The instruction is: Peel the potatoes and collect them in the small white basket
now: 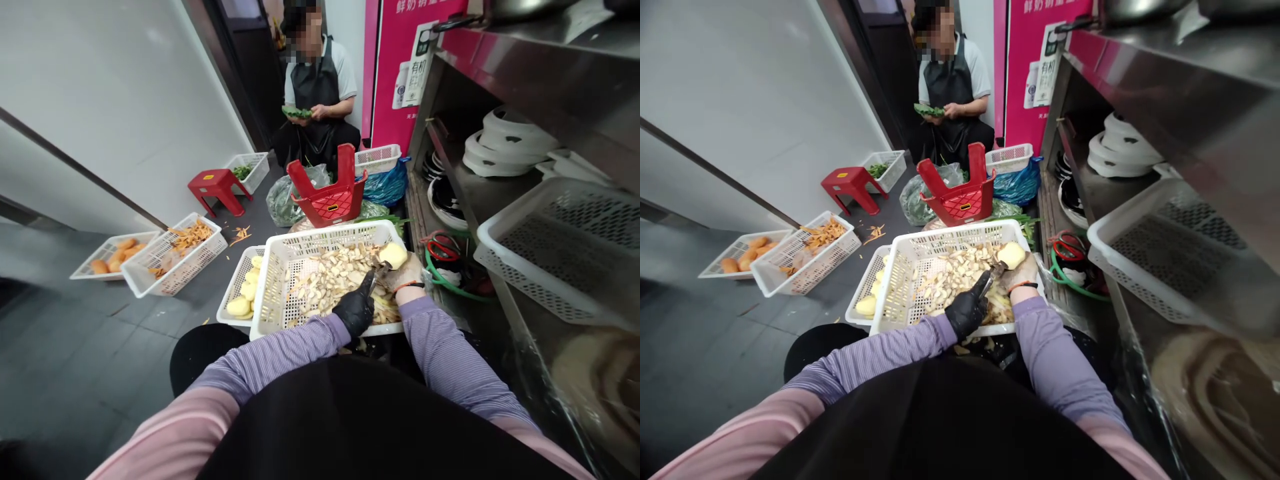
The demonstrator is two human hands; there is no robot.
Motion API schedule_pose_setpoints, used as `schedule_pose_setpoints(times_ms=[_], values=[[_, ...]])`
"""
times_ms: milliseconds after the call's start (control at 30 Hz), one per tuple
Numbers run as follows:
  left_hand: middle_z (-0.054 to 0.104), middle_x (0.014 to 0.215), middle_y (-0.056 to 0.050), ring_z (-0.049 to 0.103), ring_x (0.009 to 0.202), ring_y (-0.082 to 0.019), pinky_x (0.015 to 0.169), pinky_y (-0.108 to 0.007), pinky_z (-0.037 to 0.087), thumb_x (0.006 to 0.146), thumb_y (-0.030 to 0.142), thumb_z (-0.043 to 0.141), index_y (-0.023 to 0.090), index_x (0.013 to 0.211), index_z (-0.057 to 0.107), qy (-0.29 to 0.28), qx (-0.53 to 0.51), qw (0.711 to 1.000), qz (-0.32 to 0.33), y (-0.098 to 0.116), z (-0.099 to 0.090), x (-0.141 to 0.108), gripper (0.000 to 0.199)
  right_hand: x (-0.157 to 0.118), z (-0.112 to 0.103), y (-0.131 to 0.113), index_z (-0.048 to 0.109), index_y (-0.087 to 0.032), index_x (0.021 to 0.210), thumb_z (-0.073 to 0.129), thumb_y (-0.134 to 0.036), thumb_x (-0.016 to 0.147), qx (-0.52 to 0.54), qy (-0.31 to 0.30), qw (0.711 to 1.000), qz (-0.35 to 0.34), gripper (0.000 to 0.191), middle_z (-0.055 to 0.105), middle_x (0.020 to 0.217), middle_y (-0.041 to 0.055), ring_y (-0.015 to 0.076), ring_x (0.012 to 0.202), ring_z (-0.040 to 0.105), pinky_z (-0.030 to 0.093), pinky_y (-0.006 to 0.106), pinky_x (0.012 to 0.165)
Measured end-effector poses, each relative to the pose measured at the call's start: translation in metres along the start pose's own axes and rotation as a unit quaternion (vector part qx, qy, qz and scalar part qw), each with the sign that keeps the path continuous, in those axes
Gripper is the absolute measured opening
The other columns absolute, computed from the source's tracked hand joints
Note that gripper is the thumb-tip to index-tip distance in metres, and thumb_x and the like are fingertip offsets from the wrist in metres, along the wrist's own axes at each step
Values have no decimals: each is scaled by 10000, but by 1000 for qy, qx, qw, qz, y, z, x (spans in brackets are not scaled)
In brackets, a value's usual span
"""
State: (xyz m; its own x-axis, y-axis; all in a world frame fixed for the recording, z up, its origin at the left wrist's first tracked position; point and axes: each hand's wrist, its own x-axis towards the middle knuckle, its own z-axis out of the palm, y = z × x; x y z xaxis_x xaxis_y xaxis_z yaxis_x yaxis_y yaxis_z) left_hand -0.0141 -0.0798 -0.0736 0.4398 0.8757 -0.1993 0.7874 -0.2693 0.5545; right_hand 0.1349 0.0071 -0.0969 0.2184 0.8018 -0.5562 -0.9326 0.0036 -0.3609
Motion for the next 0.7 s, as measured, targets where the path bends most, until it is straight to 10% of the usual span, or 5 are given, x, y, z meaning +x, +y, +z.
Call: schedule_pose_setpoints(times_ms=[133, 333, 600, 700], values=[[658, 999, -87, 618, 853, -202, 771, -292, 454, 840, 194, 399, 199, 1428, 246, 48, -14, 999, -8, -6, -41, 10, 608, -8, 2, -2, 592, -207, 893, 353, -556, 847, -26, -24, 999, 37, 426, 662, 689, 12, 166, 635, 631, 534, 326, 562], [647, 1025, -94, 608, 898, -218, 810, -303, 446, 812, 159, 435, 176, 1412, 295, 29, 67, 997, 22, 0, -84, 41, 616, -21, 7, 9, 592, -187, 869, 517, -380, 841, -99, -45, 993, 51, 209, 664, 649, 7, 141, 561, 620, 548, 302, 574], [668, 906, -98, 619, 788, -213, 742, -313, 464, 848, 210, 394, 163, 1438, 205, -27, 56, 997, 42, -4, -20, -3, 621, -10, 5, 6, 597, -181, 893, 518, -390, 830, -72, 11, 997, 26, 233, 623, 555, -21, 136, 519, 610, 544, 274, 533], [666, 950, -91, 618, 803, -198, 747, -293, 465, 855, 206, 380, 174, 1429, 237, -23, 20, 999, 45, -7, -23, -3, 593, -2, 1, -1, 593, -186, 890, 504, -423, 824, -51, -8, 998, 21, 262, 636, 582, -19, 140, 552, 622, 547, 281, 540]])
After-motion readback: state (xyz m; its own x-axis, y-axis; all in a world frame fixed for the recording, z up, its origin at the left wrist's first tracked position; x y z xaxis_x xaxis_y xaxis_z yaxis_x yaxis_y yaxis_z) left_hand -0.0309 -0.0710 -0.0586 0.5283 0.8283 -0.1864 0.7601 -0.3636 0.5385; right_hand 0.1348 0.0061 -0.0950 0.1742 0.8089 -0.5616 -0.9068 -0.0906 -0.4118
